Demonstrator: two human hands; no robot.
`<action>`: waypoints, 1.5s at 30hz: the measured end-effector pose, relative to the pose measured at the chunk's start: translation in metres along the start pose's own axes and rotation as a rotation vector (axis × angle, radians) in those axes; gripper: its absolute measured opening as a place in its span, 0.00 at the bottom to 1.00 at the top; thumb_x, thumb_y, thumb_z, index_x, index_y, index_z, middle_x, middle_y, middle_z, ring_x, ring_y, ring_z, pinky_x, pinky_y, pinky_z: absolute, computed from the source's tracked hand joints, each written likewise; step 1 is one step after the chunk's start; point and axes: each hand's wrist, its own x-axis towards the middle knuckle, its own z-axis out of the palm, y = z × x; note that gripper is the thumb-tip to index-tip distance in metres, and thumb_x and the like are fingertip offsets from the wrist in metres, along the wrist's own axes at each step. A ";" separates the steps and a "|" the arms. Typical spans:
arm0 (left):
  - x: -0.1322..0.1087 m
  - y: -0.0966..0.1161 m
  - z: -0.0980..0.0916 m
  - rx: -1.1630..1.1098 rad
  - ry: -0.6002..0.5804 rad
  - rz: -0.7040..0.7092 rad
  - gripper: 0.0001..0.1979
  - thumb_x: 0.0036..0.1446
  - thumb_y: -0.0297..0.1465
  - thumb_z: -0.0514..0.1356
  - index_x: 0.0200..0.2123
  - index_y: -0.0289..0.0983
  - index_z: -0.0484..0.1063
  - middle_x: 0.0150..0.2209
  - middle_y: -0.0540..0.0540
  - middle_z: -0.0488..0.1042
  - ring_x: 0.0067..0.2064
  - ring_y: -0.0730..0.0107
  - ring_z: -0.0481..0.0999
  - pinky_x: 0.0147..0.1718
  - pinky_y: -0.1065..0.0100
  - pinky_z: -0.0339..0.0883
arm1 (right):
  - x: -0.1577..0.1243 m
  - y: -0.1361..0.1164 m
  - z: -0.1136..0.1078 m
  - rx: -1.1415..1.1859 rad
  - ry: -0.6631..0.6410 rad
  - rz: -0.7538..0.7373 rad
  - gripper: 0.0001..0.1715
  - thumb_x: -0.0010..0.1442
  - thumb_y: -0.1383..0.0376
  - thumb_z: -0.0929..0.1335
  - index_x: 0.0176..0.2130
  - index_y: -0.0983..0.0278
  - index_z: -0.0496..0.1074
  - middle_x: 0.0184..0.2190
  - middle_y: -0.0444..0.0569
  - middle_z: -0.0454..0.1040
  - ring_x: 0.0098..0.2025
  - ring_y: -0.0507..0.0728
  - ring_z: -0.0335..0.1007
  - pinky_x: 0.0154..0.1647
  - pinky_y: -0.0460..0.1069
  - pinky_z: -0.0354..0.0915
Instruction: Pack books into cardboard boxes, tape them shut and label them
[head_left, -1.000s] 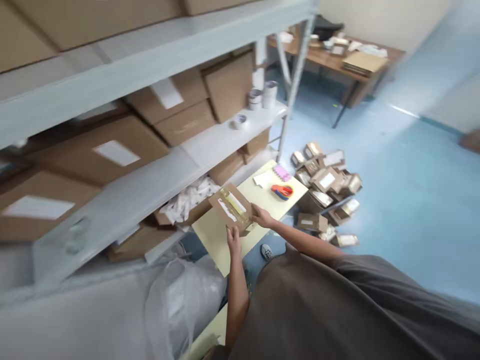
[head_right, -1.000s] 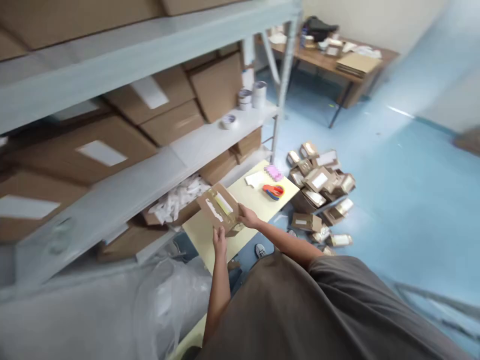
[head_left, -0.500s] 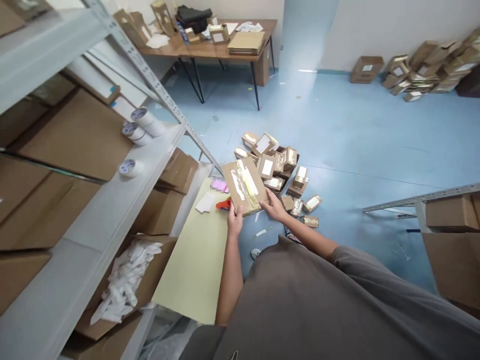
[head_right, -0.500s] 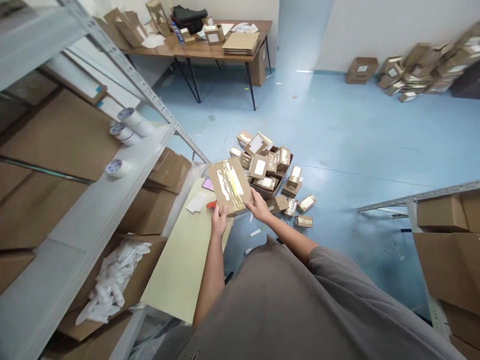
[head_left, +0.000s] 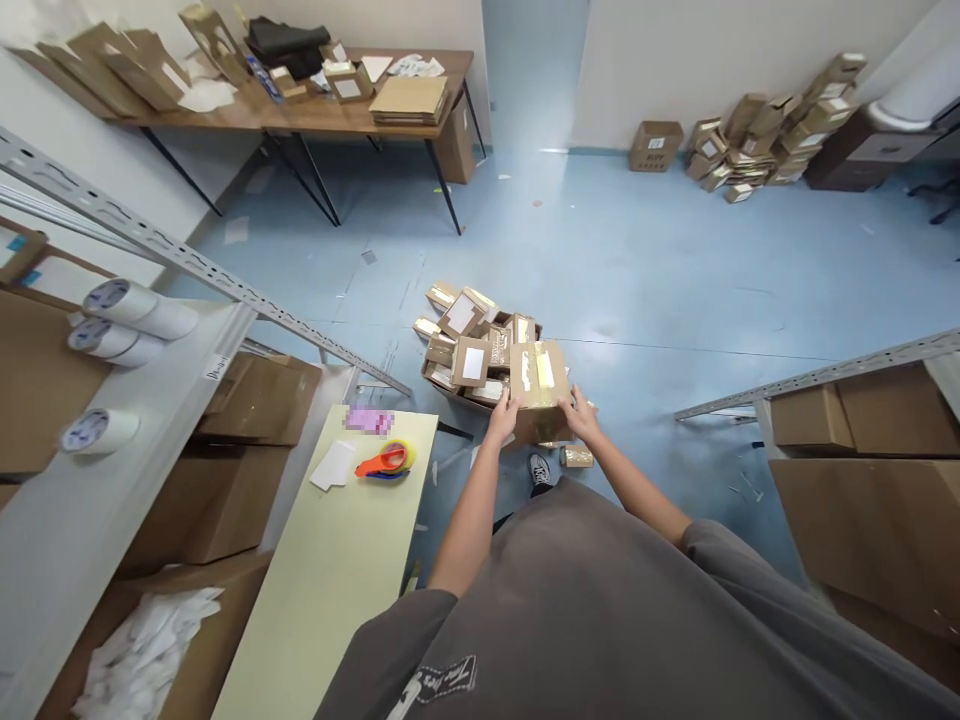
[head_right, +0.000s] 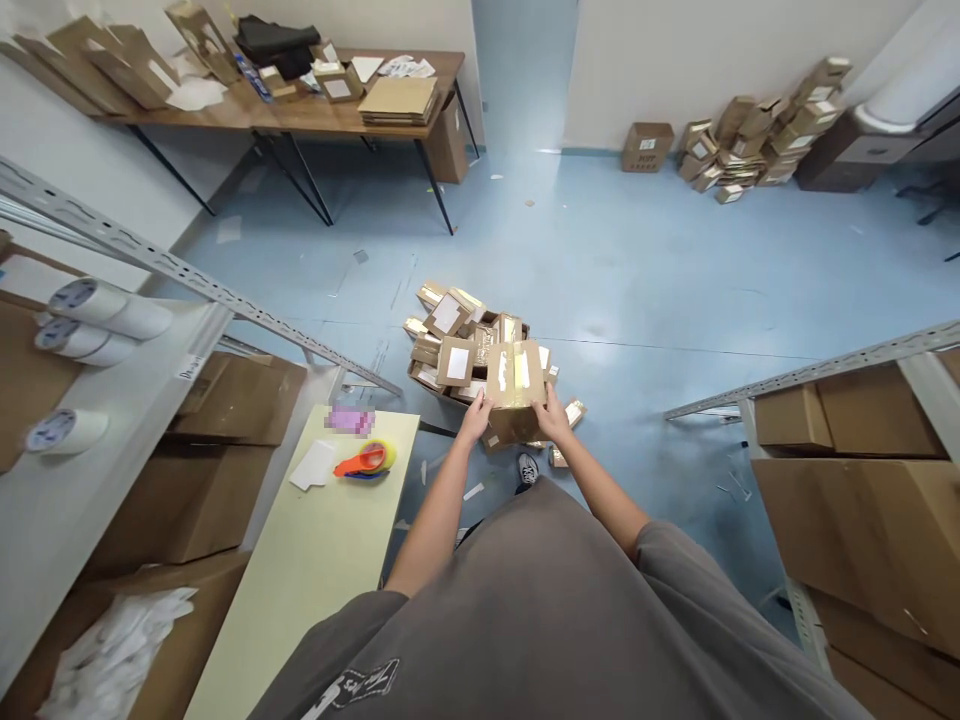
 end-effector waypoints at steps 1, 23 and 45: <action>0.005 0.004 0.002 0.025 0.035 -0.026 0.40 0.71 0.51 0.58 0.77 0.36 0.60 0.76 0.36 0.61 0.77 0.52 0.59 0.74 0.56 0.54 | 0.008 0.003 -0.004 0.022 0.001 0.045 0.49 0.65 0.46 0.66 0.76 0.64 0.60 0.71 0.62 0.69 0.72 0.71 0.66 0.73 0.66 0.62; -0.131 -0.084 -0.199 -0.279 0.720 0.106 0.30 0.71 0.47 0.61 0.68 0.37 0.72 0.67 0.34 0.73 0.67 0.51 0.74 0.68 0.53 0.66 | -0.023 -0.168 0.169 0.078 -0.419 -0.414 0.42 0.69 0.43 0.67 0.71 0.63 0.67 0.70 0.62 0.70 0.71 0.69 0.67 0.69 0.65 0.67; -0.326 -0.220 -0.357 -0.402 1.235 0.142 0.31 0.70 0.49 0.61 0.71 0.44 0.68 0.74 0.39 0.65 0.74 0.52 0.64 0.73 0.51 0.58 | -0.201 -0.286 0.416 -0.153 -0.834 -0.933 0.35 0.69 0.53 0.67 0.70 0.61 0.69 0.69 0.60 0.70 0.72 0.68 0.64 0.74 0.67 0.60</action>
